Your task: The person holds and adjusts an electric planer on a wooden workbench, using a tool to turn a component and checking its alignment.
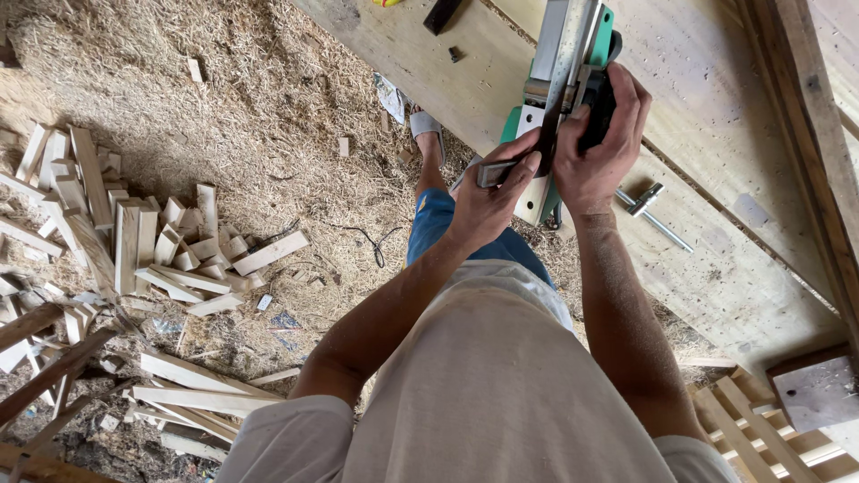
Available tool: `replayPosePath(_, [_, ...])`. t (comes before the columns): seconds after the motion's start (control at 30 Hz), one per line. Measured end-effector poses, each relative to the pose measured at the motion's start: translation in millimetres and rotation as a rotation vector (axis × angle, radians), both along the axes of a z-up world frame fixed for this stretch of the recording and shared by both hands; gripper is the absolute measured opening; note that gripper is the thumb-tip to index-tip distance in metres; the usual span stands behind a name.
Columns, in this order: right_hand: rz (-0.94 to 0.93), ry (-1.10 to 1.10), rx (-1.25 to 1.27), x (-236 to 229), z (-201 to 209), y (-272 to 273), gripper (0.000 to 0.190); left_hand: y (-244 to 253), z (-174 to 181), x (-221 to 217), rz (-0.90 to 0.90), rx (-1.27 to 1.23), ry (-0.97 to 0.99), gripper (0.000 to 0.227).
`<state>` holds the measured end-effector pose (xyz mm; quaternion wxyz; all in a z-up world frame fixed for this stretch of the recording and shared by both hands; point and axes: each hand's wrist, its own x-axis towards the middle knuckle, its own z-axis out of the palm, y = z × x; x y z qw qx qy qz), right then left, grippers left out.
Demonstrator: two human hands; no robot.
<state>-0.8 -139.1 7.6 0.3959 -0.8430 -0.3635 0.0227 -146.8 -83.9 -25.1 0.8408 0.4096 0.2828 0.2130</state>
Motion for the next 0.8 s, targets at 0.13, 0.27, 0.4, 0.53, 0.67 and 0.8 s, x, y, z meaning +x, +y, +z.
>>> replayPosePath(0.13, [-0.001, 0.002, -0.007, -0.6, 2.8, 1.2, 0.052, 0.7, -0.5, 0.6, 0.005, -0.019, -0.039, 0.041])
replayPosePath(0.27, [0.006, 0.007, 0.006, -1.9, 4.9, 1.7, 0.052, 0.3, 0.7, 1.7, 0.014, 0.01, -0.011, 0.039])
replayPosePath(0.4, [0.011, 0.003, 0.006, -2.2, 6.8, 2.1, 0.048, 2.2, 3.3, 3.1, 0.007, 0.032, 0.015, 0.038])
replayPosePath(0.53, [0.01, 0.011, 0.011, -2.6, 6.4, 1.7, 0.046, 3.3, 5.9, 2.6, 0.011, 0.017, 0.005, 0.039])
replayPosePath(0.67, [0.002, 0.012, 0.001, -0.7, 3.7, 1.5, 0.046, 4.5, 5.8, 3.0, -0.013, 0.062, 0.04, 0.039])
replayPosePath(0.8, [-0.006, -0.001, -0.01, -0.7, 1.9, 2.7, 0.049, 6.2, 6.0, 1.8, -0.019, 0.099, 0.02, 0.039])
